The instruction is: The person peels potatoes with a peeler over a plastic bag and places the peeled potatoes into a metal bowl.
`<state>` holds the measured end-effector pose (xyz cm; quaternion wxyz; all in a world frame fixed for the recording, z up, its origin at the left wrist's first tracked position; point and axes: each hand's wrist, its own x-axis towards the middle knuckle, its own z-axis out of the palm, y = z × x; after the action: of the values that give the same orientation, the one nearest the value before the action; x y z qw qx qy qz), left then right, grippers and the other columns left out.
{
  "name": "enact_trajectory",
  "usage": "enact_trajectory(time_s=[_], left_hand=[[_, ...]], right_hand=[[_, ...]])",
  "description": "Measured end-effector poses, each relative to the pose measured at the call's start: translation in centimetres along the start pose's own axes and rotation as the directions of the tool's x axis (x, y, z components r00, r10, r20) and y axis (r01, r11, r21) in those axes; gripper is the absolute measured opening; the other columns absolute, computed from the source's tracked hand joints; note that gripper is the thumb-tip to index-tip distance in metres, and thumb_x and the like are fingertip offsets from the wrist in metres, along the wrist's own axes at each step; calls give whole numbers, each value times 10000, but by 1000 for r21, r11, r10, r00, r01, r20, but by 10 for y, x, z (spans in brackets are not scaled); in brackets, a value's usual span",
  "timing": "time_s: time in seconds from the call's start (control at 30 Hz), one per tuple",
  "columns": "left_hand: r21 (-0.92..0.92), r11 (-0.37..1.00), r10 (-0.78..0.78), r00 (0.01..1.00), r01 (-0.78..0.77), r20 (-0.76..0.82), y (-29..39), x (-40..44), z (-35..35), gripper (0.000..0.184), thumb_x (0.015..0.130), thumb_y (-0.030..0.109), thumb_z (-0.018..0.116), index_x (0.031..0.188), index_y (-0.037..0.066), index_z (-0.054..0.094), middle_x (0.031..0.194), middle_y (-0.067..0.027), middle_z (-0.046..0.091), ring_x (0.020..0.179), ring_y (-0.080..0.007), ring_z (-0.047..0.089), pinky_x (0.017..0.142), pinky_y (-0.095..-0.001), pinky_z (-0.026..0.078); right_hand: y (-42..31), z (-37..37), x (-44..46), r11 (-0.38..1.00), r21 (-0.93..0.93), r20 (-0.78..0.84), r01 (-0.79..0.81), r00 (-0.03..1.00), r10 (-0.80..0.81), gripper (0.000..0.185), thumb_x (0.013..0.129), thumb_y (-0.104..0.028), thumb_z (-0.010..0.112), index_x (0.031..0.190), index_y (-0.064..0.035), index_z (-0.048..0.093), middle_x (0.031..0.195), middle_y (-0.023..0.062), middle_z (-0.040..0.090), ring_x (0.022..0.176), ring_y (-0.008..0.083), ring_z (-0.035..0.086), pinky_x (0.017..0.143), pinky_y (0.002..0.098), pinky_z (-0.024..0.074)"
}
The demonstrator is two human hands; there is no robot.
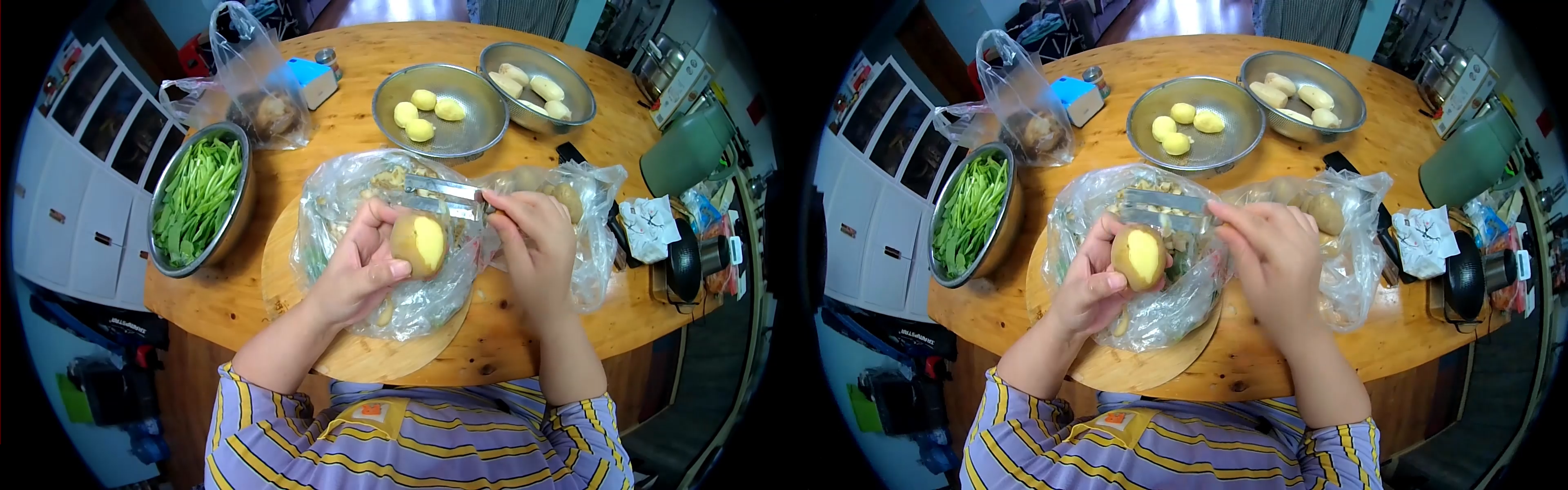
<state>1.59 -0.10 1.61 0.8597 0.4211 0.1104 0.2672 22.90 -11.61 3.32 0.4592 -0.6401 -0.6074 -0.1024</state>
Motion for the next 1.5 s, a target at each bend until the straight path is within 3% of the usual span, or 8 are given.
enact_trajectory(time_s=[0.13, 0.27, 0.6, 0.7, 0.93, 1.17, 1.43, 1.5], left_hand=[[-17, 1000, -16, 1000, 15, -15, 2, 3, 3, 729, 841, 206, 808, 1424, 107, 382, 1362, -135, 565, 1260, -278, 601, 1004, -417, 558], [-10, 997, -79, 993, 78, -86, 6, 2, 9, 746, 842, 200, 806, 1448, 101, 384, 1397, -120, 555, 1289, -280, 588, 1024, -416, 541], [87, 995, -38, 996, 45, -83, -2, 4, -3, 750, 778, 260, 859, 1379, 96, 443, 1285, -95, 623, 1106, -239, 663, 875, -361, 565], [50, 997, -58, 997, 61, -60, 1, 8, -3, 708, 743, 310, 883, 1276, 97, 469, 1225, -123, 656, 1048, -255, 686, 846, -354, 570], [95, 995, -24, 1000, 26, -18, -3, 3, -8, 642, 745, 339, 880, 1186, 114, 471, 1237, -147, 651, 1061, -257, 680, 888, -357, 566], [84, 996, -14, 999, 17, -35, -1, 4, 1, 614, 797, 255, 855, 1243, 120, 456, 1257, -91, 603, 1130, -208, 633, 921, -350, 531], [47, 997, 58, 998, -57, -21, -1, 1, 3, 548, 848, 152, 828, 1235, 112, 442, 1291, -101, 580, 1206, -175, 577, 1045, -340, 493], [123, 985, 123, 992, -120, -14, -6, 1, -2, 570, 810, 215, 853, 1184, 143, 428, 1243, -86, 559, 1126, -226, 620, 893, -355, 533]], right_hand=[[6, 8, -5, 922, 323, 6, -213, 975, 223, 241, 880, -133, 741, 1118, -114, 776, 938, 48, 718, 845, 248, 629, 789, 356, 441], [0, 4, -3, 991, 130, 43, 16, 999, -22, 251, 868, -147, 750, 1117, -155, 785, 941, 32, 700, 876, 239, 624, 810, 360, 431], [-7, -2, 1, 993, 115, 95, 38, 994, -50, 242, 861, -155, 761, 1101, -154, 790, 907, 29, 683, 853, 237, 624, 788, 367, 448], [6, 8, -7, 839, 438, 243, -323, 941, 236, 235, 910, -127, 721, 1138, -110, 777, 908, 68, 686, 850, 221, 637, 779, 340, 485], [13, 3, -5, 666, 422, 457, -615, 779, 429, 247, 949, -132, 688, 1183, -96, 758, 944, 97, 699, 861, 214, 643, 765, 306, 499], [-9, 0, 0, 989, 78, 59, 124, 990, -129, 287, 819, -190, 792, 1104, -227, 788, 903, -19, 668, 852, 219, 608, 772, 370, 411], [-16, 2, -3, 996, 75, 53, 39, 998, -43, 258, 864, -199, 769, 1121, -190, 781, 914, 16, 698, 840, 232, 634, 774, 374, 452], [-3, 4, -4, 970, 165, 184, -176, 972, 145, 256, 896, -188, 743, 1147, -147, 771, 903, 38, 701, 832, 247, 641, 769, 372, 476]])
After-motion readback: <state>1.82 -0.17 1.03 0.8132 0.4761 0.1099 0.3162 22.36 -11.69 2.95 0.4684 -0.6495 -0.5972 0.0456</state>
